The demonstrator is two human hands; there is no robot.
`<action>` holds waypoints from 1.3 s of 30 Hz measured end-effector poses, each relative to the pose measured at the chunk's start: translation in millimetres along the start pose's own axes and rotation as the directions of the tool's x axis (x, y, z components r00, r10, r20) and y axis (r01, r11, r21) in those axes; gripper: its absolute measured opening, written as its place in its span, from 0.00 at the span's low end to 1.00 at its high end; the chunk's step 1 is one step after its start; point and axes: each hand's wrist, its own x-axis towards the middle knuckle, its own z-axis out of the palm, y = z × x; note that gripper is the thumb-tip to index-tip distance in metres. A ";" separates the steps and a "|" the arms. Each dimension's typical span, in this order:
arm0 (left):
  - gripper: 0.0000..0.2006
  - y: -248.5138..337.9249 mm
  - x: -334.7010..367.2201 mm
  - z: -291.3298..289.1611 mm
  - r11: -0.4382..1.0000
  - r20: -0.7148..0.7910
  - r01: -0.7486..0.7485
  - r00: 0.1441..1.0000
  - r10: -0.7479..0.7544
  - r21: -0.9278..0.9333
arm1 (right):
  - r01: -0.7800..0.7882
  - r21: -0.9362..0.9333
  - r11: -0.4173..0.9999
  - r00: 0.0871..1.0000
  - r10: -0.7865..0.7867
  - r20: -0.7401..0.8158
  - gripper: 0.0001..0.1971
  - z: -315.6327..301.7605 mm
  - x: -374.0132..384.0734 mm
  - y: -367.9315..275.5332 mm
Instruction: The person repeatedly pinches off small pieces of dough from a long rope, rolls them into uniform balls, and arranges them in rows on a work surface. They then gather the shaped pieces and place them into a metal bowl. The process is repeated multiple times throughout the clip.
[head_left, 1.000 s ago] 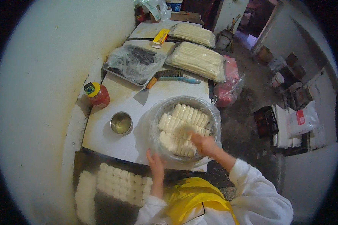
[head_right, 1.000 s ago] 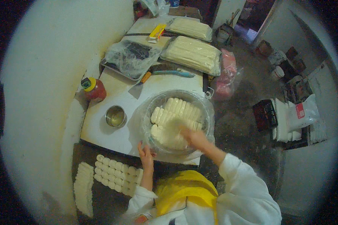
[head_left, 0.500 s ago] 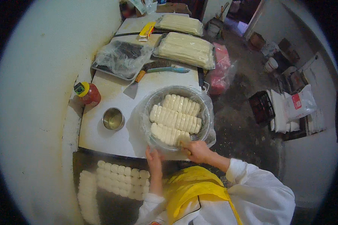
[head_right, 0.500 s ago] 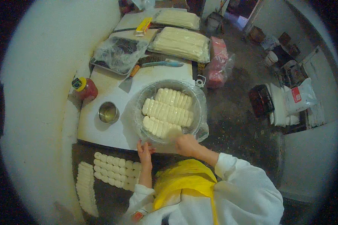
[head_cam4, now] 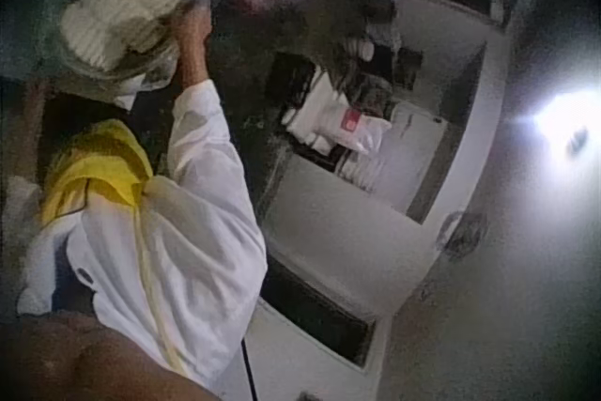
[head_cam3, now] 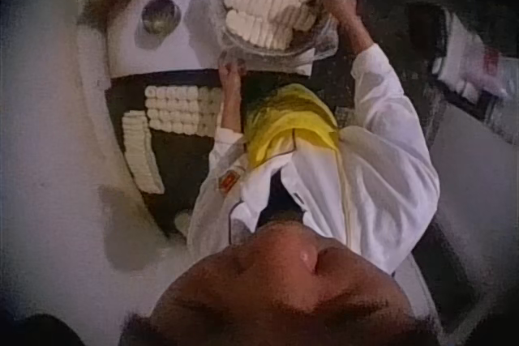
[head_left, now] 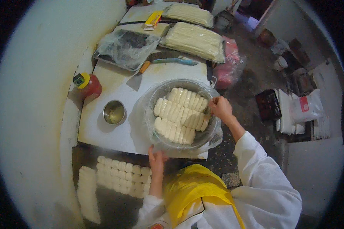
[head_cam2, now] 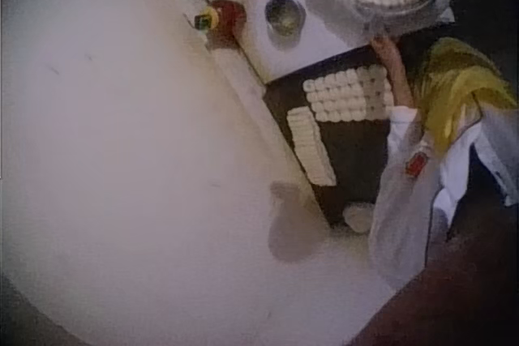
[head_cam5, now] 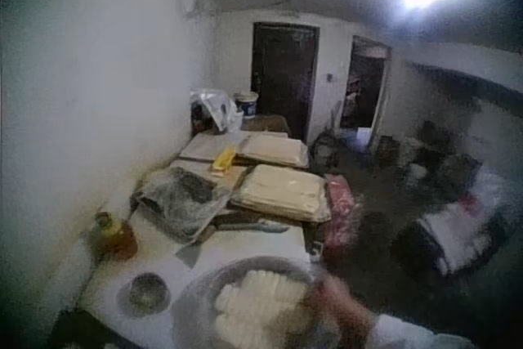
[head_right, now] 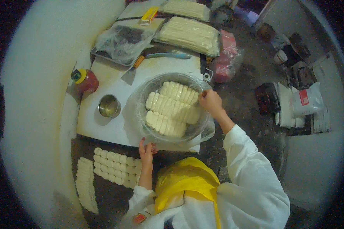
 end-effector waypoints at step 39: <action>0.13 -2.0 10.8 50.8 0.990 -0.057 -0.110 0.993 0.106 -0.086 | -0.283 0.567 0.773 0.733 -0.207 0.648 0.11 49.2 -13.7 -4.3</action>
